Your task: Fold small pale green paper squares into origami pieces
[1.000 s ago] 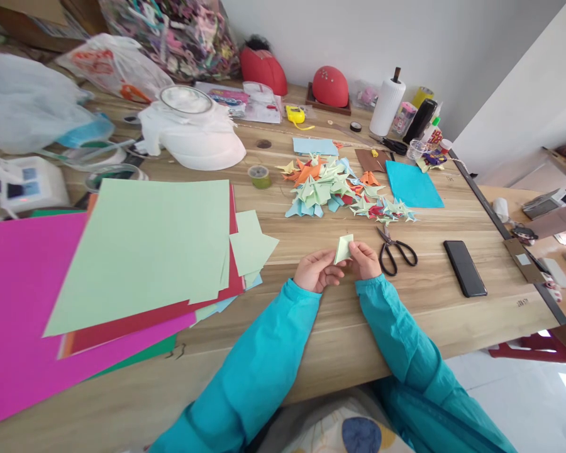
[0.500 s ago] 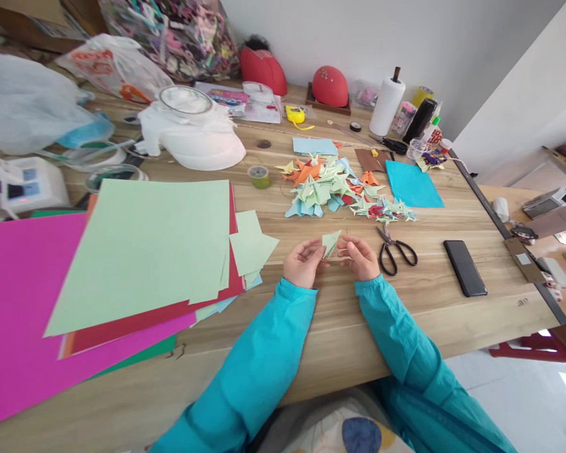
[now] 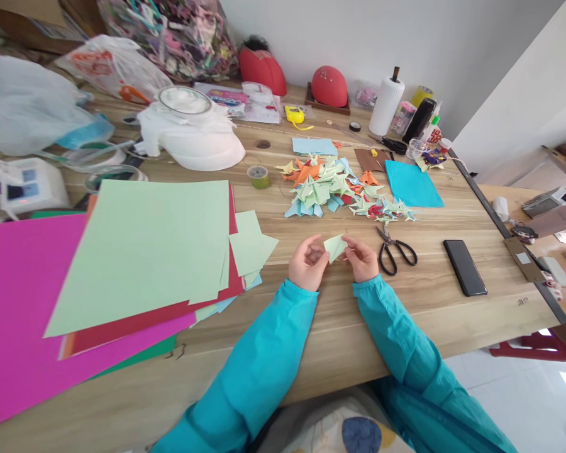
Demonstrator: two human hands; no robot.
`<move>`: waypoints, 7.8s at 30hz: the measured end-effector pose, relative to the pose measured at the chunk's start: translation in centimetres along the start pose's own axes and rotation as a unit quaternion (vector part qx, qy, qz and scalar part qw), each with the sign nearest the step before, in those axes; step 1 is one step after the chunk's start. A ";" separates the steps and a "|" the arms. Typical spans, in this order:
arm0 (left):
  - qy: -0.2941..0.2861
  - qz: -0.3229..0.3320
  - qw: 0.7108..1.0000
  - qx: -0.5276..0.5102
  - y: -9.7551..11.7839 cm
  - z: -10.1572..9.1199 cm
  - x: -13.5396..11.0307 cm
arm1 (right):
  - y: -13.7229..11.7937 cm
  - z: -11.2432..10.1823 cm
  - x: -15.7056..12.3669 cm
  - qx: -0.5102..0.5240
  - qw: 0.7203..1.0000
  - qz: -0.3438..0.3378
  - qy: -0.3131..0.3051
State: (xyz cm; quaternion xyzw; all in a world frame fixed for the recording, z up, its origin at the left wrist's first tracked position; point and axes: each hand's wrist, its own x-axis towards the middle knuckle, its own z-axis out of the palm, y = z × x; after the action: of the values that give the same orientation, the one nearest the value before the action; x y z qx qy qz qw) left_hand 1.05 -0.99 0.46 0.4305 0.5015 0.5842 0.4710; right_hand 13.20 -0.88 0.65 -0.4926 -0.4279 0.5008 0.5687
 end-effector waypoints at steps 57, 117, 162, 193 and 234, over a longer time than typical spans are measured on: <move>-0.048 -0.049 0.994 -0.085 -1.4 -0.6 0.9 | -0.1 0.4 -0.6 -0.042 0.999 -0.022 0.018; -0.085 -0.168 0.967 -0.171 0.7 -0.5 0.5 | 0.3 -0.2 0.0 0.054 0.996 0.067 -0.032; -0.089 -0.139 0.973 -0.160 0.6 -0.3 0.5 | -0.4 0.2 -0.2 0.081 0.993 0.070 -0.043; -0.087 -0.130 0.981 -0.116 -0.2 -0.6 0.8 | -0.4 0.3 -0.1 0.091 0.994 0.025 -0.061; -0.057 0.017 0.998 0.021 -0.2 -0.5 0.4 | -0.1 0.3 -0.4 -0.053 0.999 0.002 -0.012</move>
State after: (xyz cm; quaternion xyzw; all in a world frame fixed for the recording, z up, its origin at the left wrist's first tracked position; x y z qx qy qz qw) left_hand 0.53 -0.67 0.25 0.4811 0.4790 0.5558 0.4797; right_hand 12.88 -1.25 0.81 -0.5166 -0.4600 0.4844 0.5356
